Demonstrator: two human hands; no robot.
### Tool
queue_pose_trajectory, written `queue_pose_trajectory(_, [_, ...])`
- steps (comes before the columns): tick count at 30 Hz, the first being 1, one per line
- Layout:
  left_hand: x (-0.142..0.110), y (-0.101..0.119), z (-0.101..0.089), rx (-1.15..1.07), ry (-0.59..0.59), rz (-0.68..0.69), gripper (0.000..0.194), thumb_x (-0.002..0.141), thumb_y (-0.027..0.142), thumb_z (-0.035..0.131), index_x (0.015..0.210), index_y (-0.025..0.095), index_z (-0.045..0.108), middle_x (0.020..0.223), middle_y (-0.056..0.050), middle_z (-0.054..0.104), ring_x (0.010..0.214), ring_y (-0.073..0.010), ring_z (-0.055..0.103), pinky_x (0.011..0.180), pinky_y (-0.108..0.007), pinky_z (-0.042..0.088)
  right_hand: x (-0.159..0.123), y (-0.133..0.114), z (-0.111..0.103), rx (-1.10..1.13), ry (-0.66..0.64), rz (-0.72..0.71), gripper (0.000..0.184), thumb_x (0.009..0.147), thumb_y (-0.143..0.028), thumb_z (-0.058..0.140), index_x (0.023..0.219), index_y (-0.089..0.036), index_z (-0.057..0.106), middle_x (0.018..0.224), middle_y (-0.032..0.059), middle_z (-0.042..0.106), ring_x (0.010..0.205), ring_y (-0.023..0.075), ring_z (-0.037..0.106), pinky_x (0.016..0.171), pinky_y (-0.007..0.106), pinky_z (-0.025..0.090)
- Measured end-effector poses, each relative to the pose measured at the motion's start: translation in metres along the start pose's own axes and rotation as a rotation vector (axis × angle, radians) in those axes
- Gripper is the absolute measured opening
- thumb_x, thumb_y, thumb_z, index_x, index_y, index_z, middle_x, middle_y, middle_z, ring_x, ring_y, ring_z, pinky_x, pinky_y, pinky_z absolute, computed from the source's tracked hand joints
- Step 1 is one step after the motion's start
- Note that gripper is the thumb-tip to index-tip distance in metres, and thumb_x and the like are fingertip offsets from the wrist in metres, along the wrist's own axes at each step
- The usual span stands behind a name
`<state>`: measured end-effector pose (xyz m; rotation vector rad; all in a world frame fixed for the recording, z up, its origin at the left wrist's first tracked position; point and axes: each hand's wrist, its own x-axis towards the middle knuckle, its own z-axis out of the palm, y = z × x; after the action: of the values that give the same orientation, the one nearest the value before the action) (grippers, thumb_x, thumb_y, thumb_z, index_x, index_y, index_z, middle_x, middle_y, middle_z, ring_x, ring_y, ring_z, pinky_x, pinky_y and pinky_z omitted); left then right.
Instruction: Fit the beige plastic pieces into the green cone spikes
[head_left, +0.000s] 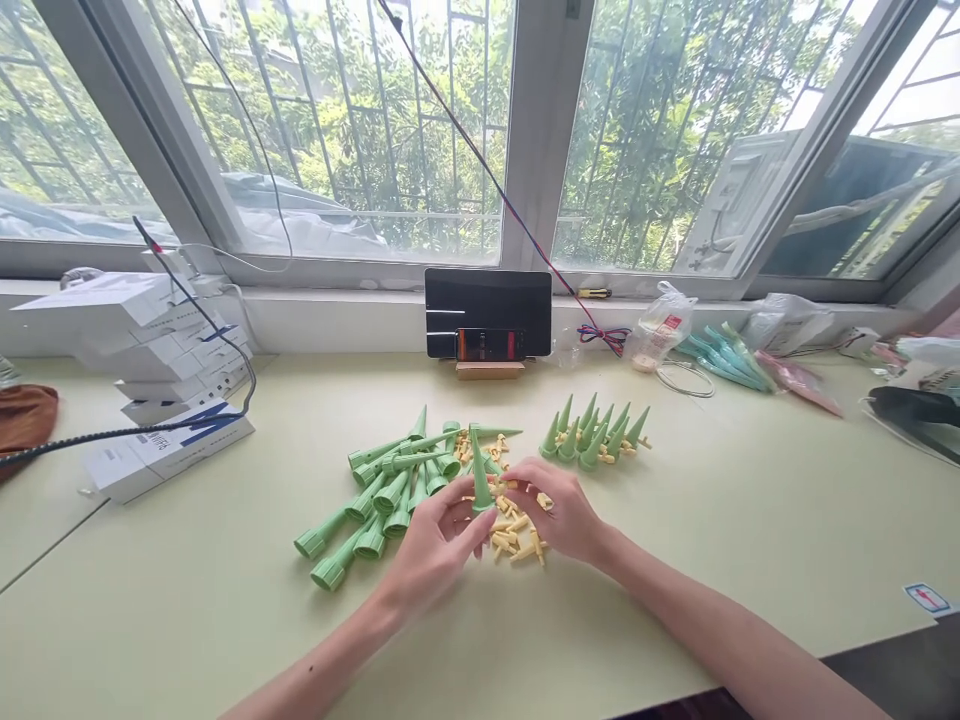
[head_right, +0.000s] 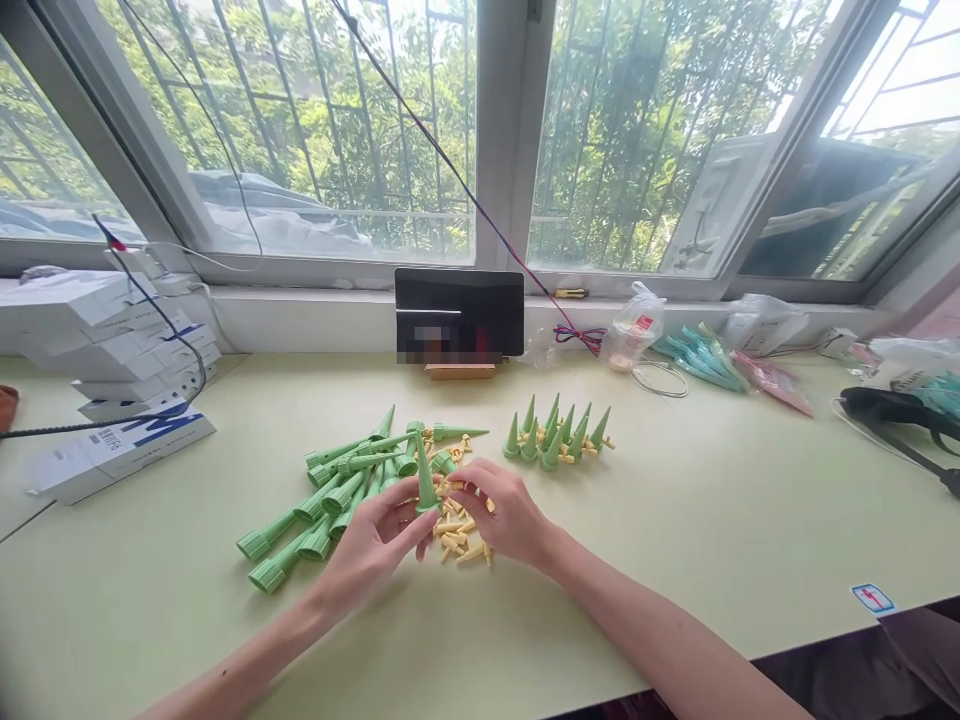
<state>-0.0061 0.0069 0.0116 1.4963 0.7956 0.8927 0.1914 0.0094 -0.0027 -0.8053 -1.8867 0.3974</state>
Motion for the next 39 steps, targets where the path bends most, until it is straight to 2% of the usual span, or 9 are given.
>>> queue_pose_trajectory(6, [0.0034, -0.0009, -0.0013, 0.01, -0.001, 0.027, 0.032, 0.09, 0.034, 0.063, 0.119, 0.02, 0.061, 0.102, -0.006, 0.067, 0.072, -0.0154, 0.059, 0.066, -0.03, 0.054, -0.0013, 0.0048, 0.0008, 0.023, 0.06, 0.028, 0.01, 0.095, -0.023, 0.058, 0.102, -0.019, 0.064, 0.089, 0.0053, 0.068, 0.074, 0.0131, 0.063, 0.062, 0.024, 0.055])
queue_pose_trajectory(13, [0.0014, -0.0054, -0.0017, 0.053, 0.015, 0.034, 0.028, 0.091, 0.031, 0.062, 0.116, 0.02, 0.061, 0.088, -0.003, 0.065, 0.069, -0.0146, 0.057, 0.065, -0.029, 0.052, -0.0008, 0.0025, -0.0009, 0.041, 0.111, 0.045, 0.01, 0.093, -0.027, 0.062, 0.092, -0.019, 0.068, 0.082, 0.0046, 0.07, 0.071, 0.0138, 0.062, 0.06, 0.025, 0.053])
queue_pose_trajectory(17, [0.0024, -0.0072, -0.0018, 0.066, 0.027, 0.041, 0.032, 0.088, 0.028, 0.064, 0.119, 0.02, 0.061, 0.084, -0.002, 0.063, 0.069, -0.0155, 0.057, 0.062, -0.028, 0.051, -0.001, 0.0019, -0.0021, 0.05, 0.099, 0.051, 0.008, 0.092, -0.025, 0.063, 0.094, -0.019, 0.069, 0.082, 0.0049, 0.069, 0.072, 0.0139, 0.062, 0.059, 0.024, 0.053])
queue_pose_trajectory(23, [0.0032, -0.0077, -0.0022, 0.136, 0.073, 0.019, 0.037, 0.091, 0.035, 0.062, 0.123, 0.018, 0.059, 0.079, -0.002, 0.063, 0.065, -0.0151, 0.054, 0.058, -0.027, 0.049, -0.0045, 0.0067, -0.001, 0.087, 0.079, 0.047, 0.014, 0.095, -0.018, 0.056, 0.103, -0.02, 0.068, 0.091, 0.0053, 0.07, 0.073, 0.0125, 0.064, 0.061, 0.024, 0.055])
queue_pose_trajectory(28, [0.0027, -0.009, -0.0027, 0.155, 0.075, 0.027, 0.037, 0.091, 0.035, 0.061, 0.125, 0.019, 0.058, 0.077, -0.001, 0.063, 0.062, -0.0135, 0.052, 0.057, -0.027, 0.047, -0.0043, 0.0075, -0.0006, 0.074, 0.093, 0.05, 0.012, 0.094, -0.019, 0.058, 0.101, -0.021, 0.067, 0.09, 0.004, 0.07, 0.069, 0.0119, 0.064, 0.06, 0.024, 0.055])
queue_pose_trajectory(34, [0.0015, -0.0081, -0.0016, 0.177, 0.083, 0.019, 0.039, 0.091, 0.034, 0.061, 0.125, 0.016, 0.055, 0.059, 0.004, 0.055, 0.051, -0.0121, 0.048, 0.054, -0.028, 0.045, -0.0041, 0.0043, -0.0007, 0.086, 0.08, 0.095, 0.011, 0.095, -0.024, 0.057, 0.099, -0.021, 0.066, 0.088, 0.0039, 0.068, 0.068, 0.0119, 0.063, 0.061, 0.025, 0.057])
queue_pose_trajectory(39, [0.0013, -0.0072, -0.0009, 0.181, 0.094, 0.022, 0.038, 0.09, 0.034, 0.061, 0.122, 0.014, 0.055, 0.055, 0.006, 0.052, 0.049, -0.0116, 0.048, 0.051, -0.027, 0.044, -0.0032, 0.002, -0.0007, 0.117, 0.057, 0.128, 0.01, 0.096, -0.025, 0.055, 0.098, -0.02, 0.063, 0.088, 0.0039, 0.066, 0.066, 0.0111, 0.061, 0.063, 0.026, 0.058])
